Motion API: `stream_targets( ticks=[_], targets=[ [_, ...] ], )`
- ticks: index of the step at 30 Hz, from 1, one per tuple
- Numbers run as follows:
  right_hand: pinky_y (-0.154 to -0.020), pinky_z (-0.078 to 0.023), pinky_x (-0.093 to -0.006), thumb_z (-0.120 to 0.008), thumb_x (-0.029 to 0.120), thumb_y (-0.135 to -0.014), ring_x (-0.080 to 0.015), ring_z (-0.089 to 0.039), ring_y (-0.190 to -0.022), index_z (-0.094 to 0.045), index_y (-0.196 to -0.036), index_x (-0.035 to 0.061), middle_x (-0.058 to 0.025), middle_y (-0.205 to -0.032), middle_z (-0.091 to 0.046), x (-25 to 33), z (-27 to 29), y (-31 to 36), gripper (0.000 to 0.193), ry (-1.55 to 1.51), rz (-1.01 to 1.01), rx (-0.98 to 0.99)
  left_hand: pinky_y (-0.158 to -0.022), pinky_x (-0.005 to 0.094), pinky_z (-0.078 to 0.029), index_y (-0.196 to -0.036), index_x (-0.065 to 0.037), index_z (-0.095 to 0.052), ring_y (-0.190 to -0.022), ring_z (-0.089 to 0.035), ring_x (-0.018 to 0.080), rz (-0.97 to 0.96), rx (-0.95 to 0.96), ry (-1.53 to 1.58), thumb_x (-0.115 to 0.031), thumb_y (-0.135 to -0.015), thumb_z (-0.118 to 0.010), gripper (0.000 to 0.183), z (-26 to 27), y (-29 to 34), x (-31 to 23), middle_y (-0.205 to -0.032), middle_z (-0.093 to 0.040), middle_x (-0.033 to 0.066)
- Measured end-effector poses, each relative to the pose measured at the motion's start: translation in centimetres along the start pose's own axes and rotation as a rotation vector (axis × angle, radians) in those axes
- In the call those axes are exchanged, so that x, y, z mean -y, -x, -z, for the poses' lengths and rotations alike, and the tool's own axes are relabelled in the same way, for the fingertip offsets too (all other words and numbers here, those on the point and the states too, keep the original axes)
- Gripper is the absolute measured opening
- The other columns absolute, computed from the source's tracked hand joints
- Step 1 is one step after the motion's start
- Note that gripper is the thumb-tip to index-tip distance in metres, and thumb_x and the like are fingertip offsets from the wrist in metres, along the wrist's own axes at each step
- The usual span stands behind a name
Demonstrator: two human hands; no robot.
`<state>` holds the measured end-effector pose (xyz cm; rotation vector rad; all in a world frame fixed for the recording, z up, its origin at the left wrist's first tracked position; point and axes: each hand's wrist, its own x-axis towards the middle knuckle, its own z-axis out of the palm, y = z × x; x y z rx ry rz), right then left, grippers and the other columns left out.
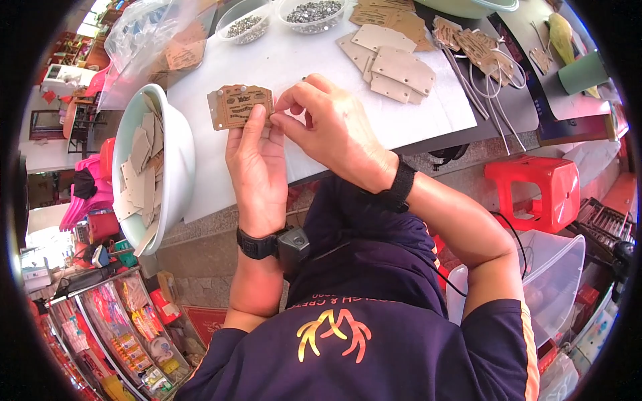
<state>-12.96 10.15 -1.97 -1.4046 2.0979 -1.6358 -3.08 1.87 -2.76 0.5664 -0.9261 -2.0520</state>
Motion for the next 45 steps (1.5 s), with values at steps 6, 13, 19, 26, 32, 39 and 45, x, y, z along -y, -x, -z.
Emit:
stream_targets(
  ticks=[6,13,19,26,32,39,45],
  targets=[
    [-0.057,-0.051,-0.0345,-0.073,0.014,-0.08,-0.0247,-0.062,-0.063,-0.065,-0.087,0.0048,-0.0083,-0.081,-0.061,-0.3,-0.3,0.1,0.014,0.156,0.195,-0.081,-0.093,0.0323,-0.046,-0.12,0.0,-0.054,-0.103,-0.058,0.0165,-0.038,-0.002,-0.042,-0.009,-0.093,-0.062,0.029,-0.5,0.4,0.0,-0.11,-0.062,0.0082],
    [-0.053,-0.05,-0.0305,-0.072,0.01,-0.079,-0.0192,-0.06,-0.058,-0.065,-0.087,0.0055,-0.0066,-0.081,-0.061,0.0,-0.5,0.2,0.011,0.039,0.096,-0.104,-0.092,0.0353,-0.046,-0.12,-0.001,-0.055,-0.102,-0.059,0.0173,-0.024,0.003,-0.039,-0.01,-0.093,-0.062,0.029,-0.5,0.5,-0.4,-0.11,-0.062,0.008],
    [-0.052,-0.048,-0.0263,-0.072,0.008,-0.081,-0.0139,-0.057,-0.056,-0.066,-0.089,0.0055,-0.0056,-0.08,-0.06,-0.3,-0.5,0.3,0.01,-0.012,0.059,-0.17,-0.098,0.0376,-0.046,-0.121,-0.002,-0.054,-0.107,-0.059,0.0189,-0.011,0.031,0.009,-0.009,-0.094,-0.06,0.028,-1.1,0.8,-0.9,-0.113,-0.062,0.0081],
    [-0.052,-0.048,-0.0262,-0.071,0.007,-0.082,-0.014,-0.057,-0.057,-0.066,-0.092,0.0057,-0.0058,-0.081,-0.059,-0.3,-0.3,0.4,0.011,-0.03,0.075,-0.195,-0.102,0.0386,-0.044,-0.122,-0.002,-0.053,-0.11,-0.057,0.019,0.049,0.045,0.057,-0.009,-0.093,-0.06,0.03,-1.2,0.7,-0.9,-0.116,-0.06,0.0088],
    [-0.053,-0.049,-0.028,-0.071,0.006,-0.081,-0.0172,-0.058,-0.057,-0.066,-0.092,0.0056,-0.0072,-0.082,-0.059,-0.4,0.1,0.3,0.012,0.019,0.167,-0.21,-0.098,0.0376,-0.048,-0.119,0.0,-0.053,-0.106,-0.059,0.019,0.099,0.001,0.116,-0.006,-0.093,-0.06,0.027,-1.5,0.8,-1.1,-0.112,-0.061,0.0092],
    [-0.055,-0.049,-0.031,-0.07,0.007,-0.081,-0.0221,-0.06,-0.061,-0.063,-0.09,0.0042,-0.0082,-0.081,-0.059,-0.8,0.0,0.6,0.012,0.027,0.12,-0.198,-0.101,0.0375,-0.047,-0.119,0.001,-0.052,-0.108,-0.059,0.021,0.178,-0.021,0.141,-0.007,-0.093,-0.061,0.028,-1.1,0.4,-0.9,-0.113,-0.061,0.011],
    [-0.054,-0.049,-0.0326,-0.069,0.007,-0.082,-0.0244,-0.06,-0.061,-0.063,-0.091,0.0041,-0.0092,-0.079,-0.059,-0.9,0.2,0.9,0.011,0.041,0.126,-0.159,-0.102,0.0371,-0.047,-0.119,0.002,-0.052,-0.109,-0.059,0.0222,0.182,-0.023,0.162,-0.006,-0.093,-0.061,0.029,-1.1,0.3,-0.9,-0.114,-0.061,0.0118]
  ],
)
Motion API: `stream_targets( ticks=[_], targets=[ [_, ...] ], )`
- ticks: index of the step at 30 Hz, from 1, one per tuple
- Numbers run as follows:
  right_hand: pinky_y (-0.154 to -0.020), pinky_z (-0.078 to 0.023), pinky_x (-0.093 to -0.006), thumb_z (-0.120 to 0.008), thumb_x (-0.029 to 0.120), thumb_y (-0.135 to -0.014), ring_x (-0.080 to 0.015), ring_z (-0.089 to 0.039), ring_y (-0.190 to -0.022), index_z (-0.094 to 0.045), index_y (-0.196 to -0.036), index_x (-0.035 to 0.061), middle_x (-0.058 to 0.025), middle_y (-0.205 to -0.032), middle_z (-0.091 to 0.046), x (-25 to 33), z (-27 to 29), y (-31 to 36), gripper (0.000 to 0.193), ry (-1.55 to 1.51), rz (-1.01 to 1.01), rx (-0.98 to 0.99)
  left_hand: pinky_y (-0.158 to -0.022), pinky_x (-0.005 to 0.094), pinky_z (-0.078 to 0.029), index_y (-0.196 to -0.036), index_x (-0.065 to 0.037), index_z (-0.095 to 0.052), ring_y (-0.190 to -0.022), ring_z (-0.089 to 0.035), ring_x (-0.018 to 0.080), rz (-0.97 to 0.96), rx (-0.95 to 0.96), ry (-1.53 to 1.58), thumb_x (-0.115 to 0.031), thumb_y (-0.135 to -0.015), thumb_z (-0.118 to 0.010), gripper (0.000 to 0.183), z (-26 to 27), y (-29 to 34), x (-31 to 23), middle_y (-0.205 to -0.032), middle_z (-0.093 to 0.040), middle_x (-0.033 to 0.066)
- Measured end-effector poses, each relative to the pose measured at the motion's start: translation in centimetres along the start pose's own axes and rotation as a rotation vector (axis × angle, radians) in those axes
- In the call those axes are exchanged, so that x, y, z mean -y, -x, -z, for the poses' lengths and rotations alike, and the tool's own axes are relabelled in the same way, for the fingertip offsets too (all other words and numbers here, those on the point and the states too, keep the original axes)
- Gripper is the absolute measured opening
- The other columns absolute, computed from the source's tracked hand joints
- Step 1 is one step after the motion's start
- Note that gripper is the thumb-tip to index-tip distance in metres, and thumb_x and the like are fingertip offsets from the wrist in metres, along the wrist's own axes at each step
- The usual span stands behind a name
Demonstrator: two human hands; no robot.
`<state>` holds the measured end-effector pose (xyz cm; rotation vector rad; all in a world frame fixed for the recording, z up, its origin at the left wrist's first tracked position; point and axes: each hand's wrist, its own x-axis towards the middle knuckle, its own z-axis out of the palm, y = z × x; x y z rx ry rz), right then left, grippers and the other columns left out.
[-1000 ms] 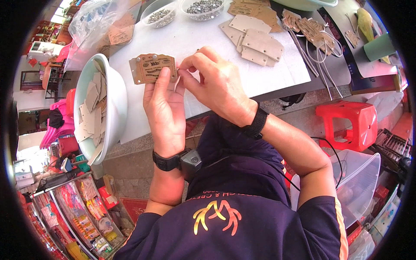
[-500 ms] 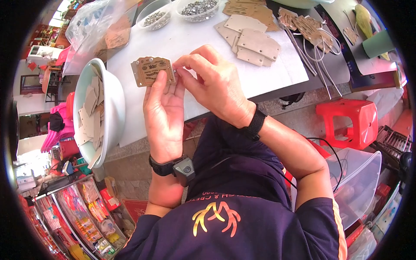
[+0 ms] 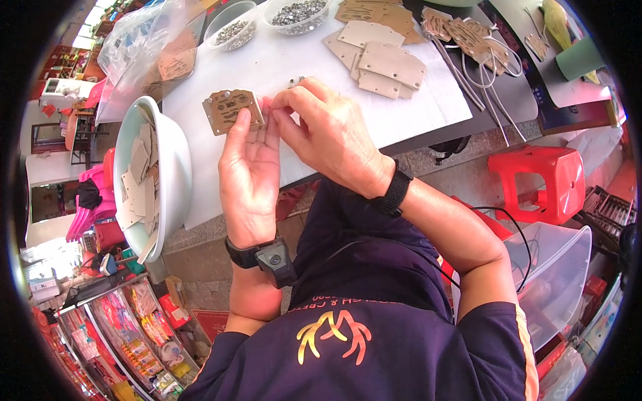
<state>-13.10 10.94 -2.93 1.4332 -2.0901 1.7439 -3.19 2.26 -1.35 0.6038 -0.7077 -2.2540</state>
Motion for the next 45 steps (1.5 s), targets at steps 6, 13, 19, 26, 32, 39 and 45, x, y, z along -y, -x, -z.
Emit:
stream_targets(
  ticks=[6,13,19,26,32,39,45],
  targets=[
    [-0.053,-0.048,-0.0316,-0.07,0.008,-0.082,-0.022,-0.059,-0.058,-0.064,-0.092,0.0042,-0.0087,-0.079,-0.06,0.1,0.3,0.2,0.012,-0.076,-0.046,-0.026,-0.102,0.0372,-0.047,-0.12,0.003,-0.052,-0.111,-0.057,0.0242,-0.016,0.005,0.021,-0.006,-0.092,-0.061,0.03,-0.4,-0.1,-0.2,-0.115,-0.059,0.0119],
    [-0.051,-0.044,-0.0273,-0.071,0.008,-0.082,-0.0151,-0.055,-0.056,-0.069,-0.092,0.0045,-0.0071,-0.08,-0.061,0.8,0.2,0.7,0.011,-0.085,-0.059,0.061,-0.098,0.0364,-0.048,-0.121,0.003,-0.05,-0.114,-0.056,0.0249,-0.006,0.056,0.043,-0.009,-0.093,-0.06,0.032,-0.6,-0.2,-0.3,-0.115,-0.059,0.0113],
    [-0.056,-0.05,-0.031,-0.072,0.013,-0.08,-0.0193,-0.061,-0.061,-0.07,-0.091,0.0061,-0.007,-0.08,-0.062,1.3,-0.7,0.1,0.013,-0.058,-0.157,0.036,-0.098,0.0355,-0.046,-0.121,0.002,-0.051,-0.112,-0.057,0.022,-0.012,0.087,-0.018,-0.012,-0.094,-0.06,0.031,-0.4,-0.3,-0.1,-0.112,-0.06,0.0104],
    [-0.056,-0.05,-0.0314,-0.073,0.012,-0.078,-0.0195,-0.061,-0.061,-0.069,-0.089,0.0053,-0.0077,-0.081,-0.061,1.1,-1.4,0.2,0.013,-0.102,-0.22,0.039,-0.1,0.0361,-0.045,-0.123,0.005,-0.051,-0.111,-0.057,0.0212,-0.127,0.079,-0.158,-0.015,-0.096,-0.057,0.034,-0.7,0.2,0.4,-0.117,-0.061,0.0155],
    [-0.062,-0.049,-0.0386,-0.07,0.014,-0.077,-0.0301,-0.062,-0.069,-0.065,-0.082,0.0017,-0.0118,-0.08,-0.061,1.0,-1.0,-0.3,0.014,-0.019,-0.225,0.159,-0.096,0.0351,-0.046,-0.122,0.002,-0.054,-0.106,-0.058,0.02,-0.139,0.118,-0.18,-0.012,-0.097,-0.056,0.028,-0.6,0.5,0.6,-0.115,-0.062,0.0125],
    [-0.065,-0.049,-0.0415,-0.065,0.013,-0.078,-0.0341,-0.061,-0.072,-0.061,-0.085,0.0002,-0.0151,-0.079,-0.06,0.4,0.0,-0.5,0.015,0.042,-0.142,0.268,-0.088,0.0311,-0.047,-0.113,-0.001,-0.056,-0.098,-0.058,0.014,-0.152,0.097,-0.146,-0.008,-0.094,-0.062,0.021,-1.0,0.8,0.8,-0.108,-0.062,0.0059],
    [-0.057,-0.044,-0.0289,-0.066,0.01,-0.087,-0.0162,-0.051,-0.061,-0.06,-0.089,-0.0008,-0.0082,-0.081,-0.056,0.8,1.9,0.1,0.013,-0.218,-0.266,0.185,-0.095,0.0341,-0.045,-0.12,-0.001,-0.054,-0.103,-0.058,0.0157,-0.306,0.087,-0.222,-0.005,-0.093,-0.061,0.027,-1.1,0.5,0.7,-0.113,-0.061,0.0066]
  ],
)
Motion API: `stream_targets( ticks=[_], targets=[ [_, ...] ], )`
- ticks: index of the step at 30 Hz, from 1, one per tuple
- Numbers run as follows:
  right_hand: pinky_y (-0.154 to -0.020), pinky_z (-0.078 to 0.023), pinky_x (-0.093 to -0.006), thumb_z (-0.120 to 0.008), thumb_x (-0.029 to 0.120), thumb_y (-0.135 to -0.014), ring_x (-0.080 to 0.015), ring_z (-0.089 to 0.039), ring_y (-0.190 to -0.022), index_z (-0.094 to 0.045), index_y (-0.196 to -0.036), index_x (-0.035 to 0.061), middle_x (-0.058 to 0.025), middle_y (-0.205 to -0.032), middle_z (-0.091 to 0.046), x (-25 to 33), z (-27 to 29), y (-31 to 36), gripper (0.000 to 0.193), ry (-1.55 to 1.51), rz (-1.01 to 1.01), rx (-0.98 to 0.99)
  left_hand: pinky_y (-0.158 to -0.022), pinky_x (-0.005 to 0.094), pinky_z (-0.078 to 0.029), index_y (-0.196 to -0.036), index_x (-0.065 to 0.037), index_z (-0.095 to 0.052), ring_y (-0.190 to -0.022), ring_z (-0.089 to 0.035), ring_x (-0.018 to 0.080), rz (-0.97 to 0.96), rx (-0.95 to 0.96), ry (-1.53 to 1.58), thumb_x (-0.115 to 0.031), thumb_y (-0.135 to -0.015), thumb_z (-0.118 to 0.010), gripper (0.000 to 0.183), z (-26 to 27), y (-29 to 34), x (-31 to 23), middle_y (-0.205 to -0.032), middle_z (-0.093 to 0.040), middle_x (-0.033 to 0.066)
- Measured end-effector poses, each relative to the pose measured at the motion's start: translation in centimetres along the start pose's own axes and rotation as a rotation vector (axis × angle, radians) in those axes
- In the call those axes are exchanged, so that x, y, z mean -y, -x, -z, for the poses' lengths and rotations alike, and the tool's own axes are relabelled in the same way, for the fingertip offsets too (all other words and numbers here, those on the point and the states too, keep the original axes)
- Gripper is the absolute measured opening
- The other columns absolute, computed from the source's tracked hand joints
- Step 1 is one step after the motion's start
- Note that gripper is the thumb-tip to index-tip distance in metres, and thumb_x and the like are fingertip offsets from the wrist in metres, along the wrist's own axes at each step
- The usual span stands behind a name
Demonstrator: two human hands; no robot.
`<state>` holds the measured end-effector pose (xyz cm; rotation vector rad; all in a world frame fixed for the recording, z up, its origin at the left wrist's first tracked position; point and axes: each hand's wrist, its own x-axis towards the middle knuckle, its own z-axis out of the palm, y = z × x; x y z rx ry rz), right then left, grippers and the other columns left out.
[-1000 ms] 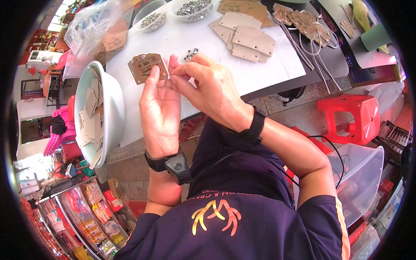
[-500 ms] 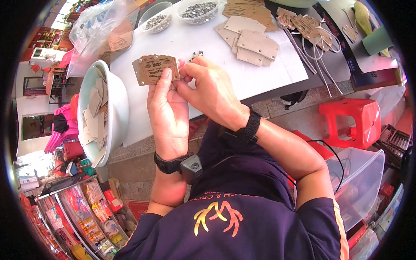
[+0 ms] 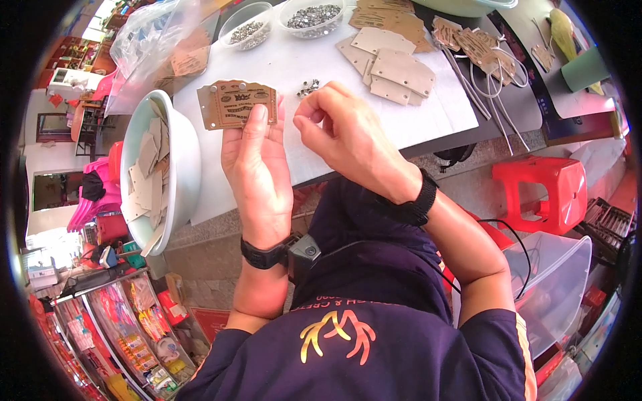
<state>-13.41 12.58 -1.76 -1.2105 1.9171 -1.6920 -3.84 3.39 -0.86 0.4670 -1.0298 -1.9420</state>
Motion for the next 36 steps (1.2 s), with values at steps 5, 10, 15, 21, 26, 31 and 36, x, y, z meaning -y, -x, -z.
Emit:
stream_targets(
  ticks=[5,10,15,21,26,31,36],
  targets=[
    [-0.056,-0.041,-0.0246,-0.066,0.007,-0.088,-0.0095,-0.047,-0.061,-0.061,-0.09,-0.0012,-0.0051,-0.08,-0.055,0.1,-0.8,0.1,0.01,-0.146,0.049,-0.142,-0.096,0.0344,-0.043,-0.124,-0.002,-0.052,-0.104,-0.057,0.0155,-0.069,0.023,-0.102,-0.005,-0.093,-0.059,0.032,-0.4,0.6,0.4,-0.116,-0.06,0.007],
    [-0.055,-0.04,-0.0236,-0.068,0.006,-0.087,-0.0077,-0.046,-0.062,-0.062,-0.092,-0.0008,-0.0035,-0.08,-0.055,-0.6,-1.4,0.1,0.01,-0.125,0.138,-0.23,-0.093,0.0311,-0.042,-0.119,0.0,-0.055,-0.101,-0.057,0.0137,-0.094,0.021,-0.151,-0.006,-0.093,-0.061,0.028,-0.7,1.1,0.6,-0.11,-0.062,0.0076],
    [-0.056,-0.041,-0.0239,-0.068,0.005,-0.087,-0.009,-0.047,-0.062,-0.062,-0.093,-0.0004,-0.004,-0.081,-0.055,-0.8,-1.5,0.2,0.01,-0.148,0.087,-0.225,-0.092,0.0305,-0.043,-0.119,0.001,-0.055,-0.1,-0.058,0.0135,-0.096,-0.004,-0.143,-0.006,-0.093,-0.061,0.027,-0.8,1.3,0.8,-0.109,-0.063,0.0074],
    [-0.056,-0.041,-0.024,-0.068,0.005,-0.087,-0.0093,-0.048,-0.063,-0.062,-0.092,0.0,-0.0042,-0.082,-0.054,-0.9,-1.7,0.3,0.009,-0.169,0.111,-0.229,-0.092,0.0297,-0.043,-0.119,0.001,-0.056,-0.1,-0.058,0.0124,-0.081,0.001,-0.14,-0.005,-0.093,-0.061,0.027,-0.9,1.4,0.7,-0.11,-0.063,0.0074],
    [-0.056,-0.041,-0.024,-0.068,0.005,-0.087,-0.0093,-0.048,-0.063,-0.061,-0.092,0.0005,-0.0042,-0.082,-0.054,-1.2,-1.9,0.2,0.01,-0.17,0.119,-0.229,-0.092,0.0301,-0.043,-0.12,0.001,-0.055,-0.101,-0.058,0.0128,-0.079,0.001,-0.145,-0.005,-0.093,-0.06,0.028,-0.6,1.3,0.9,-0.11,-0.063,0.0071],
    [-0.055,-0.041,-0.0235,-0.068,0.006,-0.087,-0.0089,-0.047,-0.061,-0.06,-0.092,0.0015,-0.0034,-0.082,-0.056,-0.8,-1.9,0.3,0.01,-0.231,0.004,-0.216,-0.091,0.0339,-0.044,-0.122,-0.002,-0.055,-0.102,-0.059,0.0149,-0.013,0.041,-0.108,-0.007,-0.094,-0.06,0.028,-0.3,1.1,0.7,-0.112,-0.063,0.0065],
    [-0.052,-0.042,-0.0235,-0.069,0.005,-0.085,-0.0089,-0.049,-0.059,-0.06,-0.092,0.0022,-0.0036,-0.082,-0.057,-1.0,-1.5,0.0,0.012,-0.101,0.157,-0.233,-0.09,0.0343,-0.045,-0.122,-0.004,-0.055,-0.101,-0.059,0.0146,0.027,0.075,-0.122,-0.009,-0.094,-0.06,0.028,0.3,1.0,0.7,-0.112,-0.063,0.0057]
  ],
)
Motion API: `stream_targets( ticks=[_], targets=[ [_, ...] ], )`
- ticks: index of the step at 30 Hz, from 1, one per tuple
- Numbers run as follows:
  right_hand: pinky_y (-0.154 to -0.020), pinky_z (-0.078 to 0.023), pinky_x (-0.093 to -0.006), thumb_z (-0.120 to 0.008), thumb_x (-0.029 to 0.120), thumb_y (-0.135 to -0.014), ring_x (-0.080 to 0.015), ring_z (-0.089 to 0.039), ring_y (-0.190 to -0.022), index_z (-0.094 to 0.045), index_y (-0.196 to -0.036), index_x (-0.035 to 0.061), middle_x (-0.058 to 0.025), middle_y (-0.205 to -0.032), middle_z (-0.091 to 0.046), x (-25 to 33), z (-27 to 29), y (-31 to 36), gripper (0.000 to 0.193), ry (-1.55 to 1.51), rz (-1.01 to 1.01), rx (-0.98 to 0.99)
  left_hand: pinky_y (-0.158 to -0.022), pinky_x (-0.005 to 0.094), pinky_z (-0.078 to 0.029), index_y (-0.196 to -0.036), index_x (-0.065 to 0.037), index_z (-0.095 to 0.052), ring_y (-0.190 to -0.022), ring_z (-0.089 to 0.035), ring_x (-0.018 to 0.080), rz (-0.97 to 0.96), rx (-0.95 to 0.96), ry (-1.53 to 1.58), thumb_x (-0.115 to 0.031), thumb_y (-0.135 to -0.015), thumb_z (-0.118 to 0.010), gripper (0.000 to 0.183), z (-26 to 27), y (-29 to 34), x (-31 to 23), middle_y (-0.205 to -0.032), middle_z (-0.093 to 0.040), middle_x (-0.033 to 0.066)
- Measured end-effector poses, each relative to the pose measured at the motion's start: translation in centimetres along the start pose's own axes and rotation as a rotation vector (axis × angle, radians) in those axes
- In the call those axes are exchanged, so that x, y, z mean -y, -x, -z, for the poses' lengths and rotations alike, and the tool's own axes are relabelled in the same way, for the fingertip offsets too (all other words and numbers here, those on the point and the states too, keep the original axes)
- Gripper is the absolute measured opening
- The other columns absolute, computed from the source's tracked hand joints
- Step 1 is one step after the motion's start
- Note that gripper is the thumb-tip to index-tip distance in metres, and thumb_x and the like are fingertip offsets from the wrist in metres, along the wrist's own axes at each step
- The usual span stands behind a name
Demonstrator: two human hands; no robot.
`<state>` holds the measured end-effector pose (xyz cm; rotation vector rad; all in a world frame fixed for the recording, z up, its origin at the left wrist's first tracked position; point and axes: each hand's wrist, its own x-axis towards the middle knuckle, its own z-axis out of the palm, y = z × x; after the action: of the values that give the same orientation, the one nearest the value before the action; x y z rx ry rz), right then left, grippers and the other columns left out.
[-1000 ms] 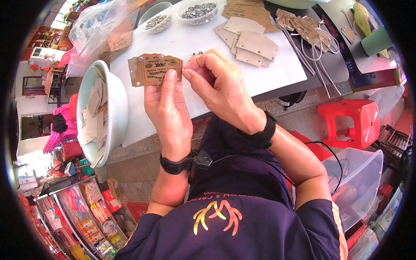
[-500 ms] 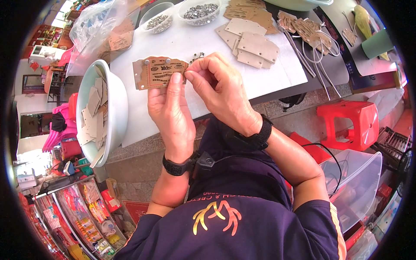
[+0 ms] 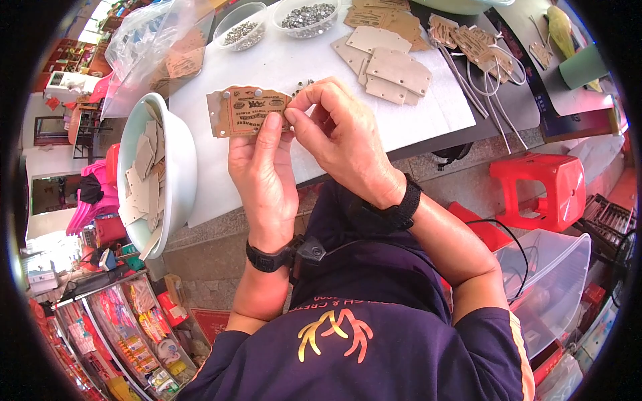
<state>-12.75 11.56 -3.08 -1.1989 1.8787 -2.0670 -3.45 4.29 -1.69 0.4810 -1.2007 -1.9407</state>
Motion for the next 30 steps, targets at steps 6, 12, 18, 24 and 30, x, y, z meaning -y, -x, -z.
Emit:
stream_targets(
  ticks=[6,12,18,24,30],
  targets=[
    [-0.052,-0.042,-0.0226,-0.07,0.004,-0.083,-0.0083,-0.05,-0.058,-0.06,-0.091,0.0016,-0.0038,-0.083,-0.058,0.0,0.2,0.0,0.013,-0.004,0.028,0.006,-0.089,0.0338,-0.045,-0.122,-0.005,-0.055,-0.101,-0.059,0.0141,0.03,0.032,0.042,-0.009,-0.094,-0.061,0.029,0.3,-0.1,0.1,-0.112,-0.062,0.0051],
    [-0.052,-0.041,-0.0216,-0.069,0.006,-0.085,-0.0055,-0.047,-0.058,-0.061,-0.091,0.0022,-0.001,-0.074,-0.056,-0.2,0.4,0.1,0.01,-0.101,-0.045,0.053,-0.089,0.0342,-0.045,-0.123,-0.005,-0.054,-0.102,-0.058,0.0142,0.035,0.058,0.067,-0.008,-0.093,-0.06,0.031,0.4,-0.1,-0.2,-0.113,-0.062,0.0049],
    [-0.052,-0.037,-0.0197,-0.068,0.007,-0.088,-0.002,-0.041,-0.06,-0.061,-0.091,0.0028,0.0041,-0.072,-0.052,1.0,0.3,0.5,0.008,-0.234,-0.278,0.123,-0.09,0.0342,-0.045,-0.126,-0.004,-0.05,-0.101,-0.057,0.0142,-0.025,0.114,0.056,-0.004,-0.091,-0.058,0.036,1.4,-0.4,0.2,-0.112,-0.061,0.0053],
    [-0.055,-0.038,-0.0183,-0.064,0.009,-0.092,-0.0003,-0.042,-0.064,-0.061,-0.094,0.0014,0.0056,-0.075,-0.052,1.4,0.6,0.7,0.009,-0.296,-0.366,0.161,-0.088,0.0321,-0.045,-0.129,-0.003,-0.046,-0.099,-0.056,0.0135,-0.065,0.077,0.021,-0.001,-0.09,-0.056,0.04,0.4,-0.1,-0.2,-0.112,-0.058,0.0058],
    [-0.06,-0.041,-0.0176,-0.063,0.011,-0.094,-0.0008,-0.046,-0.07,-0.06,-0.098,0.0001,0.0043,-0.08,-0.055,1.5,0.7,0.9,0.011,-0.33,-0.424,0.137,-0.084,0.03,-0.045,-0.13,-0.001,-0.045,-0.097,-0.054,0.0119,-0.09,0.006,-0.061,0.001,-0.091,-0.055,0.04,0.2,-0.1,-0.2,-0.112,-0.057,0.0058]
  ],
)
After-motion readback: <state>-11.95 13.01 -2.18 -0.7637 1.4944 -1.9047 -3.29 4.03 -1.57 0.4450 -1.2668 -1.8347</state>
